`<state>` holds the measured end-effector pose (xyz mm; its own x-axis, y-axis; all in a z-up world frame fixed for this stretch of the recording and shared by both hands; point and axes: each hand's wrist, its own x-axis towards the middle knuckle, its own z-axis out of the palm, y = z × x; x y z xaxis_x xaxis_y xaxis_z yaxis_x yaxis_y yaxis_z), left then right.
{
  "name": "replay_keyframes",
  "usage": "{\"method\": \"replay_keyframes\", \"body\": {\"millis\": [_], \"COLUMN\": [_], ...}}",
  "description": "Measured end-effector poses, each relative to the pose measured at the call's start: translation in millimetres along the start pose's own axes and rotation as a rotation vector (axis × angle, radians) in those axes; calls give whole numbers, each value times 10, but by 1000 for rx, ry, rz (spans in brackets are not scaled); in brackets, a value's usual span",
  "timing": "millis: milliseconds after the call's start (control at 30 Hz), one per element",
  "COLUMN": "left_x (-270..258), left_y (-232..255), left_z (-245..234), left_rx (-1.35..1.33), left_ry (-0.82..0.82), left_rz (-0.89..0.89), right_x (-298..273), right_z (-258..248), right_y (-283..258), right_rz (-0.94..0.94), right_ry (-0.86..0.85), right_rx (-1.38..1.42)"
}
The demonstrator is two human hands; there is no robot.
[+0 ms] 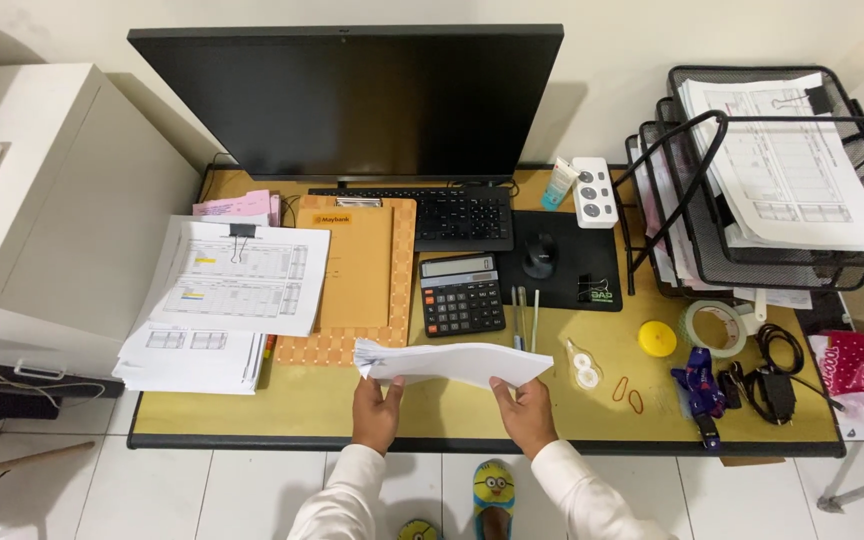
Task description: Organizing cables, papers, and office supplies on a desk and filing documents into a tray.
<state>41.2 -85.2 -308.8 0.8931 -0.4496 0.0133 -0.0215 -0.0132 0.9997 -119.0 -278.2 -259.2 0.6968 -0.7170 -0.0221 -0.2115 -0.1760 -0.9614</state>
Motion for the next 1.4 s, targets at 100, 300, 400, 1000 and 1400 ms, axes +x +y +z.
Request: {"method": "replay_keyframes", "body": {"millis": [100,300,400,1000,1400], "left_x": [17,34,20,128,-9], "left_y": [7,6,110,2203,2728], "left_z": [-15,-14,30,-274,-602], "left_rx": [-32,157,35,573,1064], "left_ry": [7,11,15,-40,-225], "left_rz": [-3,-123,-22,98,647], "right_x": [37,56,54,71,186], "right_z": [1,-25,-50,-519,-610], "right_y": [70,72,38,-421,-1840], "right_rz": [-14,22,115,-47,-640], "right_ry": [-5,-11,-19,-156,-371], "right_rx": [17,-6,-59,-70,-75]}}
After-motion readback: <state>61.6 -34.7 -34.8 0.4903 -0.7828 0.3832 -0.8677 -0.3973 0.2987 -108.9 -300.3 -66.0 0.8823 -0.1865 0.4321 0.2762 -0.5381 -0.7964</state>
